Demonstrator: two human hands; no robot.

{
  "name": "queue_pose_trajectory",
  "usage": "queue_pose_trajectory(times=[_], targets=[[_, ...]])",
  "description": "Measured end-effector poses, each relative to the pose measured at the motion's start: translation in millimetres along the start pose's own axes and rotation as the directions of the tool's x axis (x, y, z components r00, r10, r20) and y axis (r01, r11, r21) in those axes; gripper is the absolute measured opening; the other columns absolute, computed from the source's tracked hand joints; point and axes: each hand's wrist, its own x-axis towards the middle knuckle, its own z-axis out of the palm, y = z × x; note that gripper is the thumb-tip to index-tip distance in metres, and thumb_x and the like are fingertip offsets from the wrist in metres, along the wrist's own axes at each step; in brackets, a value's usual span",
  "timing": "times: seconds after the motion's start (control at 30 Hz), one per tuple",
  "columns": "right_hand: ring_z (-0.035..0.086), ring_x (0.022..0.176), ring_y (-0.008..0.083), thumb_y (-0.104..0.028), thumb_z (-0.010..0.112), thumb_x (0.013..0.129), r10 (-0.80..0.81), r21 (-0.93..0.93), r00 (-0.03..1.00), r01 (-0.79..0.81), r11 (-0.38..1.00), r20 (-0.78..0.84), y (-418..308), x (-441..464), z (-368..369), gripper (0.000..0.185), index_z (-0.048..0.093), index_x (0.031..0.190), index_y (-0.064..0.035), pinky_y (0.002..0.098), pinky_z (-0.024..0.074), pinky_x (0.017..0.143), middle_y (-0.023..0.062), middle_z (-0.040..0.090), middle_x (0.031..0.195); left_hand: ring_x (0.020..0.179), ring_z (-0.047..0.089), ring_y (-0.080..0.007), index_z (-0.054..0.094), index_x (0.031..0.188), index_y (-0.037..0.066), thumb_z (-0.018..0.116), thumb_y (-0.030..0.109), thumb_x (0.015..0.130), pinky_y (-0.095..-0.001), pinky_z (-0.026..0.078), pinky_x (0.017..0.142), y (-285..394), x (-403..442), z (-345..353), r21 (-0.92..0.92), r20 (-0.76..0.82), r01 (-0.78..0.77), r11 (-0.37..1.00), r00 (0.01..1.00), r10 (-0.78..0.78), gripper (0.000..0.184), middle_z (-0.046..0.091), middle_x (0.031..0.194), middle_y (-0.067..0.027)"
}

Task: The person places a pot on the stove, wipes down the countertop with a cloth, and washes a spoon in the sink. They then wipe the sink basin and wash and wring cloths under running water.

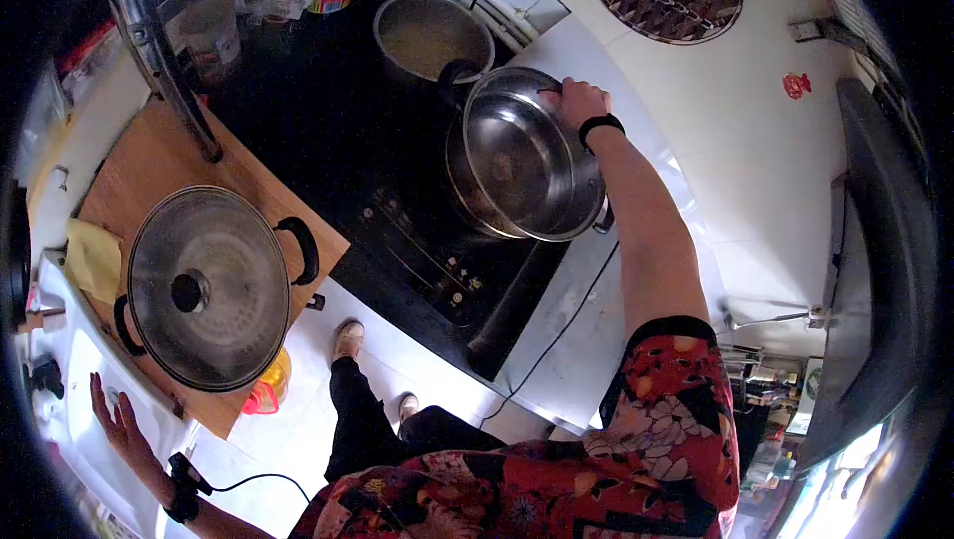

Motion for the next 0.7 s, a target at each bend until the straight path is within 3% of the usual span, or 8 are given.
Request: queue_pose_trajectory(times=[0.17,0.27,0.33,0.53,0.57,0.6,0.67,0.7], targets=[[0.063,0.094,0.0365,-0.062,0.051,0.083,0.002,0.028,0.999,-0.001,1.000,-0.034,-1,-2,8,0.059,0.056,0.101,-0.0054,0.0507,0.0466,0.082,0.0185,0.066,0.096,0.134,0.033,-0.0239,0.040,0.140,0.012,0.051,0.024,0.094,-0.0459,0.026,0.108,14,-4,2,-0.009,0.000,0.002,1.000,1.000,-0.002,0.049,0.039,0.144,-0.0063],[0.064,0.092,0.0375,-0.049,0.064,0.080,-0.009,0.020,0.999,0.010,1.000,-0.054,6,-3,16,0.051,0.052,0.102,-0.0050,0.0497,0.0474,0.081,0.0188,0.066,0.096,0.134,0.033,-0.0236,0.040,0.140,0.012,0.051,0.024,0.094,-0.0456,0.026,0.108,12,-4,-1,-0.010,0.001,-0.005,1.000,1.000,0.005,0.049,0.038,0.144,-0.0062],[0.064,0.092,0.0381,-0.034,0.075,0.074,-0.023,0.043,0.999,0.024,0.999,-0.029,10,-4,19,0.050,0.047,0.103,-0.0054,0.0487,0.0487,0.079,0.0200,0.066,0.096,0.134,0.033,-0.0235,0.040,0.140,0.012,0.051,0.023,0.094,-0.0456,0.026,0.108,8,-3,-4,-0.011,-0.006,-0.003,1.000,1.000,0.003,0.048,0.039,0.144,-0.0062],[0.063,0.095,0.0386,-0.022,0.080,0.067,0.007,0.012,1.000,-0.007,1.000,0.022,18,-4,23,0.056,0.042,0.104,-0.0053,0.0482,0.0507,0.080,0.0220,0.065,0.096,0.134,0.033,-0.0237,0.040,0.140,0.013,0.051,0.022,0.093,-0.0459,0.025,0.108,6,-2,-9,0.002,-0.008,0.016,1.000,1.000,-0.016,0.048,0.039,0.144,-0.0057],[0.062,0.097,0.0380,-0.015,0.082,0.064,-0.010,-0.027,1.000,0.009,1.000,-0.016,20,-6,27,0.071,0.039,0.120,-0.0056,0.0473,0.0507,0.082,0.0234,0.064,0.099,0.134,0.033,-0.0237,0.040,0.140,0.013,0.051,0.022,0.093,-0.0459,0.025,0.108,9,-2,-9,0.009,-0.002,0.016,1.000,1.000,-0.016,0.049,0.039,0.144,-0.0056],[0.062,0.097,0.0380,-0.015,0.082,0.064,-0.005,-0.027,1.000,0.005,1.000,-0.010,22,-6,26,0.071,0.039,0.120,-0.0056,0.0473,0.0507,0.082,0.0234,0.064,0.099,0.134,0.033,-0.0238,0.040,0.140,0.013,0.052,0.021,0.093,-0.0459,0.025,0.108,11,-2,-8,0.012,-0.003,0.016,1.000,1.000,-0.016,0.049,0.038,0.145,-0.0054],[0.061,0.101,0.0386,-0.007,0.081,0.062,-0.082,0.020,0.989,0.080,0.997,0.119,30,-2,18,0.094,0.027,0.138,-0.0084,0.0472,0.0507,0.082,0.0252,0.062,0.104,0.134,0.033,-0.0238,0.040,0.140,0.014,0.052,0.021,0.093,-0.0458,0.025,0.108,10,0,-8,0.006,-0.002,0.000,1.000,1.000,0.000,0.049,0.039,0.145,-0.0053],[0.062,0.098,0.0345,0.002,0.075,0.064,-0.077,0.043,0.969,0.069,0.997,0.234,33,2,13,0.105,0.013,0.147,-0.0119,0.0441,0.0519,0.081,0.0217,0.062,0.104,0.134,0.033,-0.0238,0.041,0.140,0.014,0.052,0.021,0.093,-0.0458,0.025,0.108,10,1,-7,0.000,-0.003,-0.015,1.000,1.000,0.015,0.049,0.039,0.145,-0.0052]])
